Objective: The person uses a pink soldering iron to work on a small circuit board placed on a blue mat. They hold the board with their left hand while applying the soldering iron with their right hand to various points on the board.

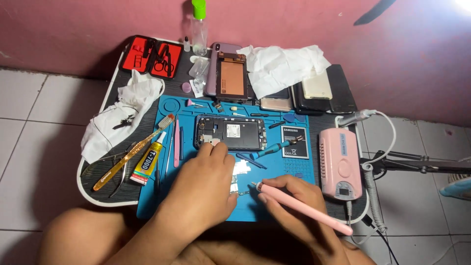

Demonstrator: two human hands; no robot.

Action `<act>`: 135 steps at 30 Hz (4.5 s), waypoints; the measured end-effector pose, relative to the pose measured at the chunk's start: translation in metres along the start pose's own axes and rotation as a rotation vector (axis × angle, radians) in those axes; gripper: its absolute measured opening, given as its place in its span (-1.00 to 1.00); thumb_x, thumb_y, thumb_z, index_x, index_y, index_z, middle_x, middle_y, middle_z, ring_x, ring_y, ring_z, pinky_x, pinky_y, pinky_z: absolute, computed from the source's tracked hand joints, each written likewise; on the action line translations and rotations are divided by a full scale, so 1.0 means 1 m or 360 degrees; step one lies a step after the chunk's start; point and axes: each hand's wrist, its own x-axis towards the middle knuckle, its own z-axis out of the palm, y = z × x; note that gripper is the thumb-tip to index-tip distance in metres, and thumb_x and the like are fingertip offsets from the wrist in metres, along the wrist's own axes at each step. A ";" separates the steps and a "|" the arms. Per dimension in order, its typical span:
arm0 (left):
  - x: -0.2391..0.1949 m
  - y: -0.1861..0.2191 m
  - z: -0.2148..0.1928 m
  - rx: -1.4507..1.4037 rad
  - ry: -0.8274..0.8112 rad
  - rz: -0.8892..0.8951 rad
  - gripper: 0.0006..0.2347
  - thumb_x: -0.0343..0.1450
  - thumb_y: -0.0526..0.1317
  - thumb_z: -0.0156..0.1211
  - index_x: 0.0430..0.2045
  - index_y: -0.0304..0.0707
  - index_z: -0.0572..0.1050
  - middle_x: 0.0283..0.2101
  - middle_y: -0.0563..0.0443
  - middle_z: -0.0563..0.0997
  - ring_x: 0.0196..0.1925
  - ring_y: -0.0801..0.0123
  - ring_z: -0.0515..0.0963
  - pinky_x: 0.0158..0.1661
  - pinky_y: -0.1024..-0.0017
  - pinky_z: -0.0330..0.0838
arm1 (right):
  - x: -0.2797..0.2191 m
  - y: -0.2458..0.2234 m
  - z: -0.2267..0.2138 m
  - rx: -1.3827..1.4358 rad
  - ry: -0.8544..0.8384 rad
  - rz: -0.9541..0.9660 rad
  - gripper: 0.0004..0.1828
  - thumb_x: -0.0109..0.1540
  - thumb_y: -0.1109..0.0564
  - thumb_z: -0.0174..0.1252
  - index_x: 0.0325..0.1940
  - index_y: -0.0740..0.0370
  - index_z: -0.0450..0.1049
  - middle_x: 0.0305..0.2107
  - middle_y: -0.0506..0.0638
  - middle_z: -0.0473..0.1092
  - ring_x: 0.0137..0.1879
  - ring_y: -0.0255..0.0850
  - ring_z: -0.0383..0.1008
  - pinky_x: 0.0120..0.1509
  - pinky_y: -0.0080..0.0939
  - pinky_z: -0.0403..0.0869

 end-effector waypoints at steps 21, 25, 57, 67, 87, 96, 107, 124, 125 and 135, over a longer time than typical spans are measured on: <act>-0.008 -0.021 0.023 -0.0068 0.0440 0.0291 -0.41 0.24 0.14 0.33 0.11 -0.15 0.50 0.10 -0.04 0.49 0.14 0.02 0.39 -0.12 0.11 0.39 | -0.001 0.023 0.012 -0.0015 0.0088 0.0005 -0.83 0.09 -0.04 0.36 -0.33 0.02 0.71 -0.47 -0.20 0.69 -0.43 -0.45 0.58 -0.36 -0.43 0.48; -0.007 -0.021 0.021 -0.0061 0.0445 0.0297 -0.41 0.23 0.14 0.33 0.10 -0.16 0.50 0.07 0.00 0.51 0.14 0.04 0.39 -0.13 0.13 0.39 | 0.001 0.026 0.012 0.0014 0.0094 -0.0002 -0.82 0.10 -0.04 0.36 -0.32 0.04 0.71 -0.50 -0.20 0.67 -0.45 -0.45 0.55 -0.38 -0.43 0.45; -0.007 -0.025 0.021 -0.0158 0.0541 0.0416 -0.46 0.24 0.09 0.29 0.05 -0.18 0.52 0.07 0.00 0.51 0.14 0.06 0.40 -0.09 0.11 0.31 | 0.003 0.028 0.016 0.0042 0.0130 -0.0136 -0.88 0.08 -0.02 0.35 -0.36 -0.02 0.68 -0.40 -0.22 0.71 -0.41 -0.45 0.62 -0.32 -0.45 0.49; -0.003 -0.029 0.019 -0.0209 0.0516 0.0444 -0.45 0.24 0.07 0.34 0.07 -0.20 0.51 0.07 -0.03 0.50 0.14 0.00 0.39 -0.06 0.08 0.29 | 0.009 0.027 0.006 -0.0055 -0.0094 0.0113 -0.87 0.05 -0.04 0.35 -0.38 -0.06 0.73 -0.44 -0.27 0.74 -0.37 -0.46 0.68 -0.29 -0.40 0.54; -0.008 -0.029 0.023 -0.0276 0.0420 0.0403 -0.45 0.29 0.08 0.32 0.12 -0.20 0.49 0.10 -0.04 0.49 0.20 0.01 0.35 0.00 0.05 0.27 | 0.005 0.039 0.014 0.0065 0.0052 -0.0165 -0.88 0.08 0.00 0.37 -0.36 0.01 0.71 -0.44 -0.20 0.73 -0.43 -0.42 0.64 -0.37 -0.40 0.51; -0.008 -0.028 0.023 -0.0271 0.0479 0.0405 -0.46 0.27 0.09 0.32 0.09 -0.18 0.51 0.07 -0.01 0.50 0.21 0.00 0.36 -0.03 0.05 0.28 | 0.005 0.035 0.013 0.0080 0.0041 -0.0118 -0.84 0.10 -0.03 0.35 -0.35 0.04 0.72 -0.38 -0.17 0.75 -0.41 -0.42 0.65 -0.34 -0.41 0.52; -0.009 -0.029 0.022 -0.0274 0.0484 0.0416 -0.46 0.26 0.08 0.35 0.08 -0.16 0.49 0.07 -0.03 0.49 0.24 -0.02 0.35 -0.01 0.06 0.26 | 0.005 0.032 0.011 0.0081 -0.0007 -0.0043 -0.80 0.10 -0.07 0.32 -0.37 0.04 0.72 -0.41 -0.15 0.75 -0.42 -0.40 0.64 -0.36 -0.36 0.51; -0.009 -0.031 0.020 -0.0311 0.0438 0.0428 -0.45 0.27 0.07 0.31 0.12 -0.19 0.48 0.10 -0.06 0.47 0.28 -0.05 0.32 0.05 0.04 0.26 | 0.005 0.032 0.012 0.0028 0.0046 -0.0184 -0.81 0.13 -0.07 0.29 -0.40 0.04 0.67 -0.43 -0.17 0.72 -0.41 -0.40 0.64 -0.35 -0.38 0.49; -0.009 -0.031 0.019 -0.0291 0.0436 0.0429 -0.43 0.27 0.08 0.31 0.13 -0.19 0.48 0.11 -0.07 0.47 0.28 -0.05 0.32 0.04 0.04 0.27 | 0.005 0.031 0.012 0.0036 0.0045 -0.0193 -0.81 0.13 -0.07 0.29 -0.39 0.05 0.66 -0.41 -0.16 0.72 -0.39 -0.40 0.66 -0.33 -0.39 0.51; -0.006 -0.028 0.025 -0.0256 0.0629 0.0428 -0.47 0.24 0.10 0.30 0.04 -0.17 0.53 0.01 -0.01 0.51 0.14 0.01 0.41 -0.07 0.09 0.28 | -0.012 0.013 -0.001 -0.0259 0.0082 -0.0247 -0.74 0.13 -0.14 0.27 -0.17 -0.06 0.63 -0.33 -0.24 0.71 -0.39 -0.38 0.69 -0.30 -0.38 0.53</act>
